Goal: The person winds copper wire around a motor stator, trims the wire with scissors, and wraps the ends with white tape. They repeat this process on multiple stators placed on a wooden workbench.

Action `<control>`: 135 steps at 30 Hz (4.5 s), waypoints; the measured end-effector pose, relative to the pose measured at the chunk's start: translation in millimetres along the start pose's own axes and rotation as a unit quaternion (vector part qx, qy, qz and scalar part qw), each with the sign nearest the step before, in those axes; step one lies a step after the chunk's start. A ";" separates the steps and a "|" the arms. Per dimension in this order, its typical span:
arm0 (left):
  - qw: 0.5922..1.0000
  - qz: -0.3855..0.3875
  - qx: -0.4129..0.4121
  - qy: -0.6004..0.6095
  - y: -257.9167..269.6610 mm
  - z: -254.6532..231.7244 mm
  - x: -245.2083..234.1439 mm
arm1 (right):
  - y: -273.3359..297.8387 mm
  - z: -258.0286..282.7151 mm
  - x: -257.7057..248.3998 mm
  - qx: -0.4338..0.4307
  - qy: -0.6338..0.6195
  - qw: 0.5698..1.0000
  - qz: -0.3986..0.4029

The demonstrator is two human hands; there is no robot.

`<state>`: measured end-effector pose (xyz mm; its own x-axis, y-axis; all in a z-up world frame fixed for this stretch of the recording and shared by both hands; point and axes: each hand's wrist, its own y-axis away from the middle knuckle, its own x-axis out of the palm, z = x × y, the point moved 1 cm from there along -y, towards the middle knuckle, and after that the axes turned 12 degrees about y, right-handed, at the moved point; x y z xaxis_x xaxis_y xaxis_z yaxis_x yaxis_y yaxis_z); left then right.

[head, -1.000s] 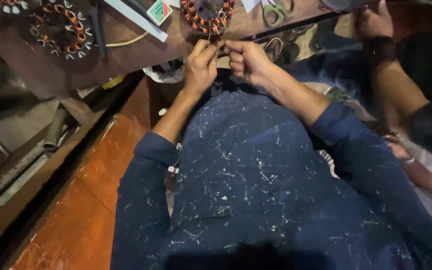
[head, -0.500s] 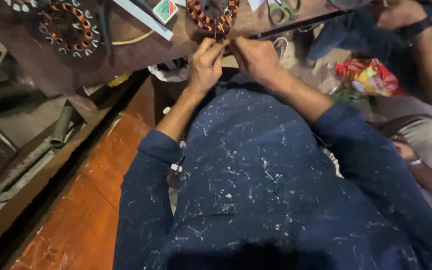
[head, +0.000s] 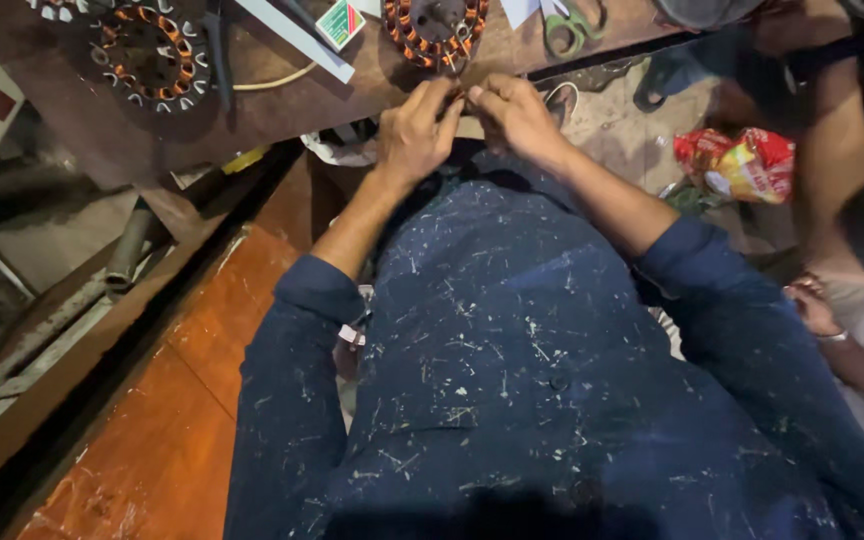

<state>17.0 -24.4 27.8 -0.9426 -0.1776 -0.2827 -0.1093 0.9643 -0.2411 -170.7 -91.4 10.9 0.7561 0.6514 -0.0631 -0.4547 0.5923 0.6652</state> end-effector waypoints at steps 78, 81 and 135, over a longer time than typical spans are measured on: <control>0.976 -0.059 -0.165 0.129 24.5 29.9 17.2 | 12.4 28.8 7.4 -0.436 0.488 0.727 -0.207; 0.976 -0.059 -0.150 0.144 27.0 33.9 14.4 | -9.0 6.7 9.8 -0.074 0.150 0.985 -0.045; 0.866 -0.298 -0.299 0.270 113.3 83.0 -47.5 | -18.5 -26.1 11.7 -0.031 -0.058 0.997 -0.039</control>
<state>75.6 77.0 -63.2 -0.6554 -0.7160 0.2402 -0.6180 0.6913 0.3744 -165.8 -82.3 -21.6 0.8384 0.5446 -0.0234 -0.4175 0.6692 0.6147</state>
